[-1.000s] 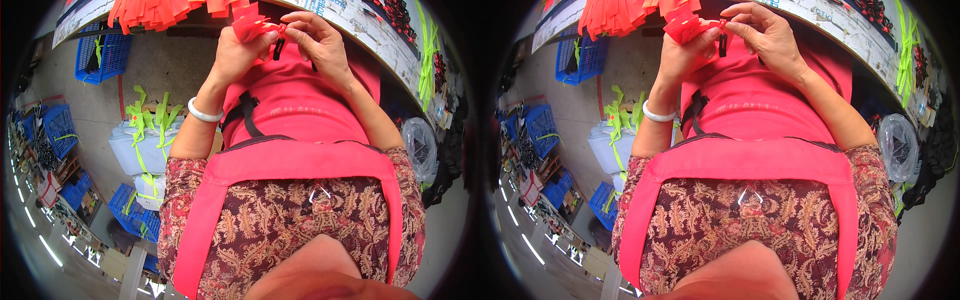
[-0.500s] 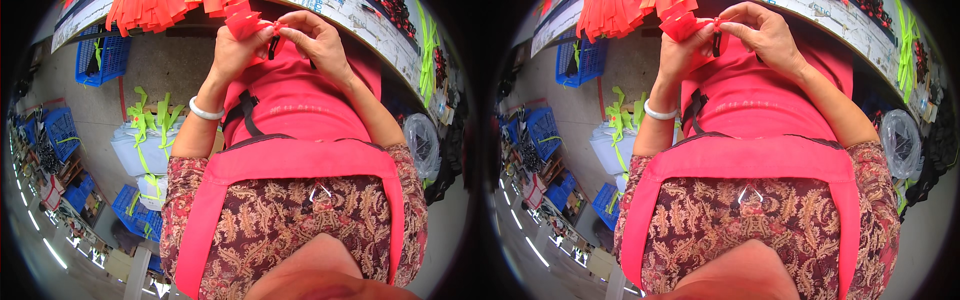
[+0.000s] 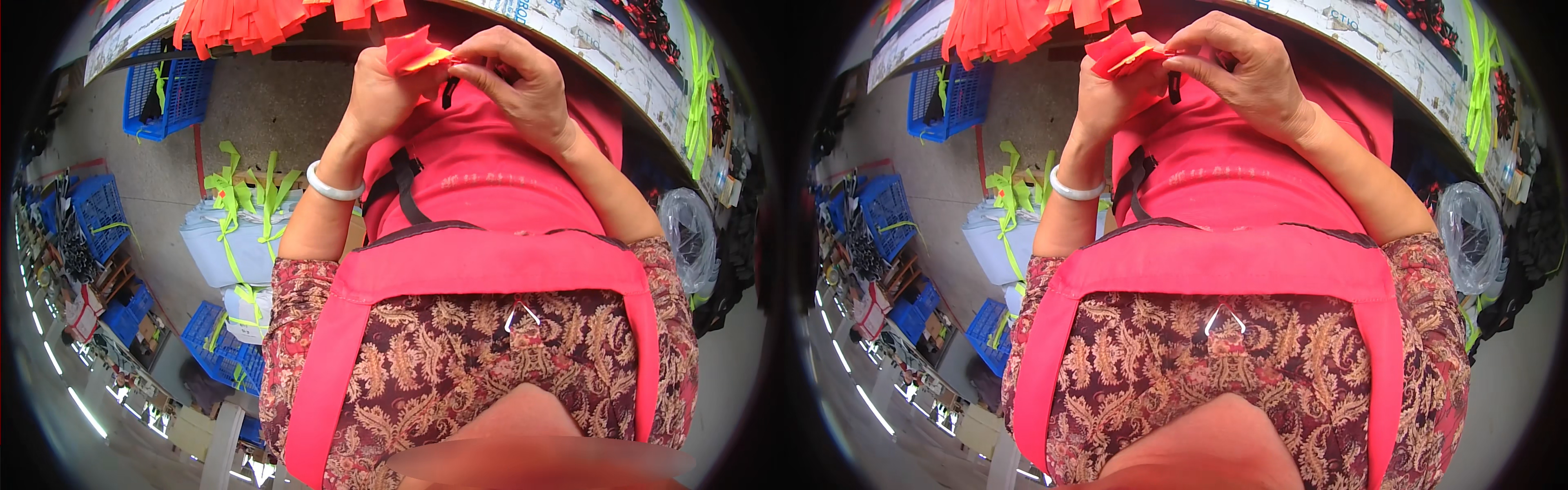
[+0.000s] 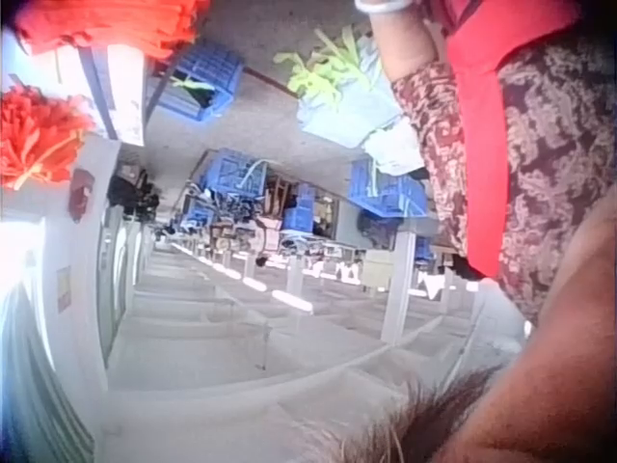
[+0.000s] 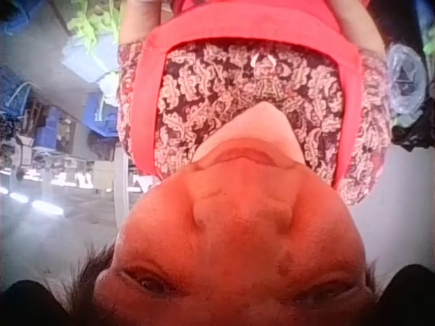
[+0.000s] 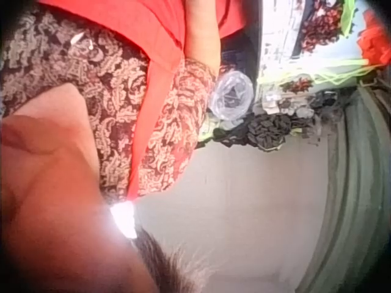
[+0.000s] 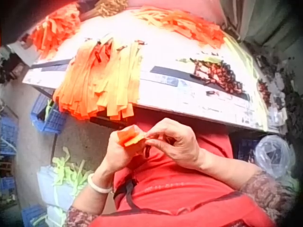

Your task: The person is manually assembling or grouping orange straps with black buckles at a workbench.

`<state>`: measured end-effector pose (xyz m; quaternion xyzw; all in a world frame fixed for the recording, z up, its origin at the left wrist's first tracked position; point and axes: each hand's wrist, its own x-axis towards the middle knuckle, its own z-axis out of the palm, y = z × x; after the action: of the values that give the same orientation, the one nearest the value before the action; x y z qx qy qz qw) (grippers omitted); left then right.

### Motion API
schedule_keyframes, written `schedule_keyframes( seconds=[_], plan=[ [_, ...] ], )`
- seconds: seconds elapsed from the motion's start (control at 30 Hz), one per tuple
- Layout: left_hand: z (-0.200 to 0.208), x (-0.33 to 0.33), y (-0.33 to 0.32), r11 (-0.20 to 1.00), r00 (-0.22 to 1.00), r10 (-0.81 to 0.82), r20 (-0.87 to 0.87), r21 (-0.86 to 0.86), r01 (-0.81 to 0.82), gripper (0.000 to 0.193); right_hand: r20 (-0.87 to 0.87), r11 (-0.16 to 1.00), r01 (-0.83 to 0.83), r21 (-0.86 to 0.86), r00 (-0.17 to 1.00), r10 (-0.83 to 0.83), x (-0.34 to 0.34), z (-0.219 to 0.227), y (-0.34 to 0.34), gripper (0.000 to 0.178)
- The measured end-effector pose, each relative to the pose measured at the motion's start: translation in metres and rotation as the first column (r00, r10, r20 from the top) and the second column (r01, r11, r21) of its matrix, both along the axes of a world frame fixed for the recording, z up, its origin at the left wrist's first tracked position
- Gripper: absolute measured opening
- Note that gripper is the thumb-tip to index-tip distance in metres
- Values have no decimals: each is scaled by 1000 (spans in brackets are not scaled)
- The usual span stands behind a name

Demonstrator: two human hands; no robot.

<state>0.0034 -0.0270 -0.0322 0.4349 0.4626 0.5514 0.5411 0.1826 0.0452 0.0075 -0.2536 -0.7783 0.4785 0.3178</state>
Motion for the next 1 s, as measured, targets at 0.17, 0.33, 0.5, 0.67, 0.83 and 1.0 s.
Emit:
schedule_keyframes(
  seconds=[0.17,0.33,0.5,0.67,0.83,1.0],
  plan=[
    [0,2,-3,995,999,45,-6,84,-44,6,29,988,-35,151,999,31,-2,7,1,16],
    [3,4,-3,996,998,56,30,61,-57,5,48,991,-41,125,998,35,-2,5,2,15],
    [-1,4,-3,996,998,57,-15,76,-56,6,47,997,-35,71,998,32,-2,2,2,15],
    [2,5,-1,993,994,59,-92,110,-49,8,60,998,-7,68,998,3,-2,4,1,14],
    [9,2,2,996,998,48,36,69,-50,11,63,908,78,-412,996,-57,0,8,0,19],
    [5,3,4,992,990,110,92,45,-115,11,83,788,69,-612,996,-23,1,2,0,19]
  ],
)
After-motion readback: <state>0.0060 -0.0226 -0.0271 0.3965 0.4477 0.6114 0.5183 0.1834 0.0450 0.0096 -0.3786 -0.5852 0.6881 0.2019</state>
